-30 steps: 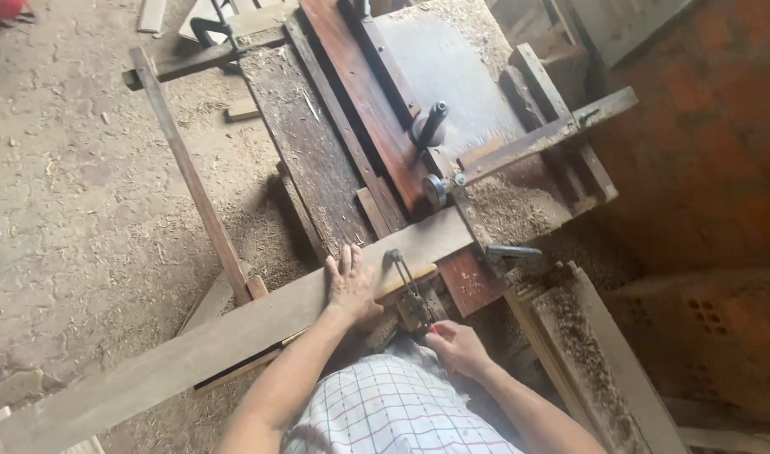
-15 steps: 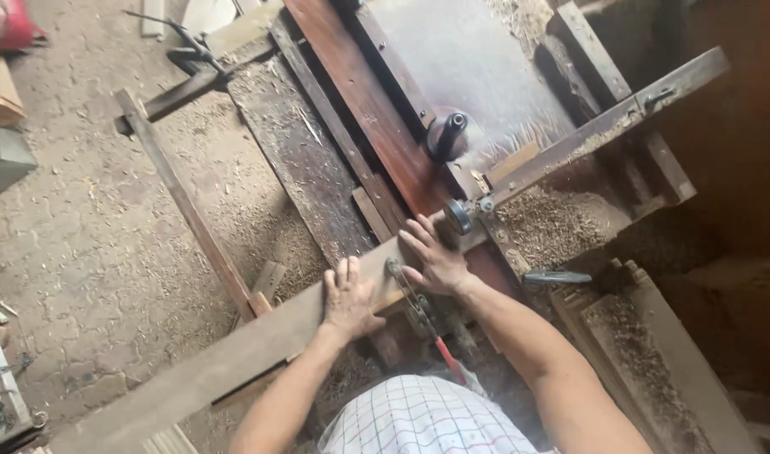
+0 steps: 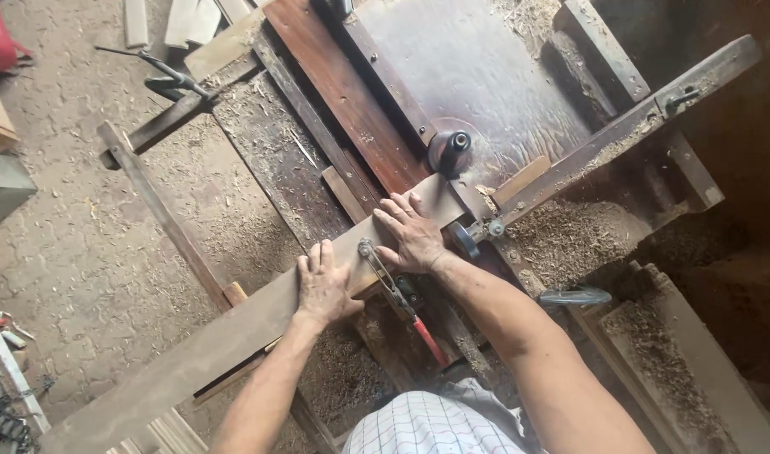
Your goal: Shaping the edges of wooden boards using a woodworking shaper machine.
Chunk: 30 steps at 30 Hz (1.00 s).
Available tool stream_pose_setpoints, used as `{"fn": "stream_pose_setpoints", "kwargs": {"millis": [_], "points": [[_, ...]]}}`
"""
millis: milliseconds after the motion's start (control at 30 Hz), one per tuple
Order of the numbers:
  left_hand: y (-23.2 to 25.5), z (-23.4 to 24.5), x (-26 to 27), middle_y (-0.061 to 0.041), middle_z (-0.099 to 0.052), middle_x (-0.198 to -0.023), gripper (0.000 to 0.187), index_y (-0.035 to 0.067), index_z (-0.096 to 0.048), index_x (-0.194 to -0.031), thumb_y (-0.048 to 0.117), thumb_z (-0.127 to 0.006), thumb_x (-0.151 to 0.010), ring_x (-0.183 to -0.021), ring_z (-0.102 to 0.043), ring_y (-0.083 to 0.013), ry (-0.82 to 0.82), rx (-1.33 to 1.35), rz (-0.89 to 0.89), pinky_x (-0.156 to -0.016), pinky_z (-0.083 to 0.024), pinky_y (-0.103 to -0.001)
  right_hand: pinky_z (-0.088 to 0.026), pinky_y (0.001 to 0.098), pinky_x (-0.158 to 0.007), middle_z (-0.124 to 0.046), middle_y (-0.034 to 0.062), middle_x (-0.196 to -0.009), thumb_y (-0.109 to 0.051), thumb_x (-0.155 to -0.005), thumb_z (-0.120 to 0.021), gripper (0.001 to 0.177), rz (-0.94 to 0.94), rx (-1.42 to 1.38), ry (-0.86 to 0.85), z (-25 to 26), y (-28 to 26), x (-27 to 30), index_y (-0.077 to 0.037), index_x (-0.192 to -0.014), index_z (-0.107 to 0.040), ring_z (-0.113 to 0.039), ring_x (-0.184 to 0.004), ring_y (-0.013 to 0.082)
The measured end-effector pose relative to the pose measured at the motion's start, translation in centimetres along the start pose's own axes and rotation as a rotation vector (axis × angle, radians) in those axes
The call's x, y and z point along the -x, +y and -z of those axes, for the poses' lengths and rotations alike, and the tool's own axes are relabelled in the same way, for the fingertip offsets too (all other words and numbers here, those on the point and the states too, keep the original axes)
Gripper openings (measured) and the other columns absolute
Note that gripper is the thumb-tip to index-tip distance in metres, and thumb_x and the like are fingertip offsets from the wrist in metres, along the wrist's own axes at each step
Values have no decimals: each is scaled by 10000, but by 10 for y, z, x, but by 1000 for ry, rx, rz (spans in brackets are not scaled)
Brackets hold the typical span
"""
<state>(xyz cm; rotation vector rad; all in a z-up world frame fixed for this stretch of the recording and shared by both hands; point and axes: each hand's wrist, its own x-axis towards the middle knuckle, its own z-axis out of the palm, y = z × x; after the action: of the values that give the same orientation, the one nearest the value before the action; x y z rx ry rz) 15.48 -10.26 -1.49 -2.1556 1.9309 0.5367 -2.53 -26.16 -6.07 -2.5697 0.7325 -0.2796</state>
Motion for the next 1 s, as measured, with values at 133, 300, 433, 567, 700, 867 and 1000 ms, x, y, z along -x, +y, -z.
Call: {"fn": "stream_pose_setpoints", "kwargs": {"millis": [133,300,433,567,700,867,1000], "points": [[-5,5,-3,-294,-341,-1457,916,196,-669,-1236,576,-950,-451,-1344,-313,-421,32,10,-9,-1041,-303,-549,-166,529,-1255,-478,151,-1522,-567,-850,-662,772,15,3,23,0,0,-5,-84,-1442,-547,-331,-1504,343],[-13,3,-13,-312,-322,-1449,915,182,-665,-1221,633,-947,-476,-1340,-300,-427,8,-33,-24,-1037,-300,-557,-161,518,-1258,-476,160,-1530,-560,-857,-646,768,21,35,30,-2,4,-15,-77,-1446,-546,-328,-1506,339],[-17,7,-19,-355,-315,-1441,1066,233,-639,-1376,600,-958,-429,-1276,-310,-448,43,6,-41,-963,-314,-565,-156,520,-1259,-468,163,-1537,-561,-871,-639,759,22,26,52,-5,6,-20,-73,-1445,-548,-328,-1509,341],[-18,14,-19,-348,-322,-1396,971,182,-651,-1280,590,-959,-454,-1272,-322,-440,11,-9,-50,-968,-318,-546,-164,523,-1257,-476,167,-1524,-544,-866,-641,743,5,23,49,-5,5,-23,-65,-1426,-554,-336,-1505,338],[-18,20,-22,-308,-325,-1428,821,167,-688,-1147,589,-955,-496,-1326,-317,-425,-9,-20,-31,-1027,-315,-538,-194,519,-1253,-486,174,-1504,-525,-863,-656,715,10,-19,59,-3,7,-26,-63,-1403,-569,-349,-1490,349],[-19,24,-24,-288,-308,-1472,740,172,-698,-1079,609,-944,-535,-1366,-301,-412,-74,-32,8,-1065,-310,-532,-213,519,-1248,-492,173,-1498,-515,-865,-668,696,26,-12,78,-4,7,-29,-63,-1387,-579,-365,-1485,351],[-21,24,-25,-308,-323,-1427,873,196,-676,-1211,567,-960,-474,-1318,-312,-432,29,18,-20,-1018,-316,-558,-217,525,-1247,-500,167,-1495,-508,-851,-682,699,25,-14,84,-3,8,-33,-68,-1385,-583,-377,-1479,354]]}}
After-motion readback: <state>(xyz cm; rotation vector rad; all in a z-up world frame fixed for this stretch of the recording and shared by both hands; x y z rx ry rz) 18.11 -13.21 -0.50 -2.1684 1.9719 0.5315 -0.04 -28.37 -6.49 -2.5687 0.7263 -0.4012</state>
